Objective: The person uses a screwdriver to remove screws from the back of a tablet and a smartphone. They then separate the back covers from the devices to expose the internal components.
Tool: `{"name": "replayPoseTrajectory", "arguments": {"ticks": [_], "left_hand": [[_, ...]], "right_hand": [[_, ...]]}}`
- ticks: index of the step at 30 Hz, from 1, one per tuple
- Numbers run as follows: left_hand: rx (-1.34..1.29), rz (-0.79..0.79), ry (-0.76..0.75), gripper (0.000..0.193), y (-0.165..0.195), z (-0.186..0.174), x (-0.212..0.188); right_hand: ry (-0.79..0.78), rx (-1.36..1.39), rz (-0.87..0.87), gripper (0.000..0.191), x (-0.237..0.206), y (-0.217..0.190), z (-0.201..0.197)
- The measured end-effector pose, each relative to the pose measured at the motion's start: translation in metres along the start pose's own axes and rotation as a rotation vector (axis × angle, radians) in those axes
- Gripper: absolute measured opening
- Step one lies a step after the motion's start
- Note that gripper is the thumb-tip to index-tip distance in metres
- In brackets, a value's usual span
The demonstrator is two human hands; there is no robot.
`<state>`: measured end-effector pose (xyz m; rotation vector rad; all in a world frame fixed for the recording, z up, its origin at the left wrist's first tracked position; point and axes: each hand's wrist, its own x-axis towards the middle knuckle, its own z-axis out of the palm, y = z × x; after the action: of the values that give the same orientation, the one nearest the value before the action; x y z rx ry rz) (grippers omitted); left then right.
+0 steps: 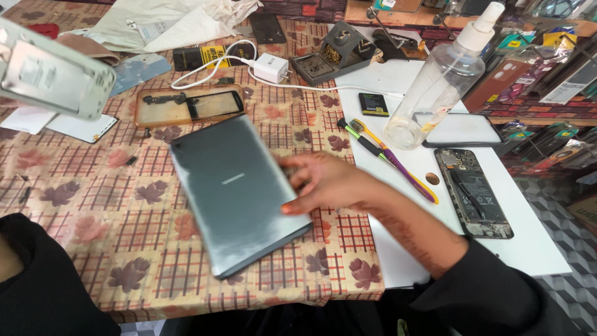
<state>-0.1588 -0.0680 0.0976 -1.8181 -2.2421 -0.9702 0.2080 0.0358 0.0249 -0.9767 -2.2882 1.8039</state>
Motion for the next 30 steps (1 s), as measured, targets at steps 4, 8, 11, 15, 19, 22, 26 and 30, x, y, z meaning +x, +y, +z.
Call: {"name": "replayPoseTrajectory", "arguments": {"ticks": [4,8,11,15,19,22,26,30], "left_hand": [[-0.026,0.014,0.019,0.035,-0.001,-0.001,-0.001],[-0.046,0.028,0.037,0.033,-0.003,0.003,-0.001],[-0.061,0.036,0.052,0.032,-0.004,0.006,-0.003],[-0.078,0.046,0.073,0.030,-0.004,0.004,-0.006],[-0.100,0.060,0.103,0.029,-0.002,0.003,-0.008],[-0.123,0.072,0.126,0.027,0.000,-0.001,-0.009],[-0.182,0.082,0.160,0.026,0.001,-0.003,-0.011],[-0.461,0.053,0.187,0.024,0.000,0.001,-0.006]], "right_hand": [[0.069,-0.036,-0.012,0.111,0.017,-0.021,0.050],[0.029,-0.066,-0.145,0.121,0.044,-0.035,0.101],[-0.122,-0.013,-0.261,0.139,0.063,-0.042,0.125],[-0.157,0.087,-0.272,0.137,0.081,-0.046,0.149],[0.020,-0.280,-0.368,0.111,0.094,-0.049,0.162],[0.061,-0.255,-0.477,0.103,0.096,-0.052,0.163],[0.158,-0.175,-0.413,0.066,0.079,-0.048,0.159],[0.513,-0.191,-0.598,0.049,0.051,-0.038,0.132]]}}
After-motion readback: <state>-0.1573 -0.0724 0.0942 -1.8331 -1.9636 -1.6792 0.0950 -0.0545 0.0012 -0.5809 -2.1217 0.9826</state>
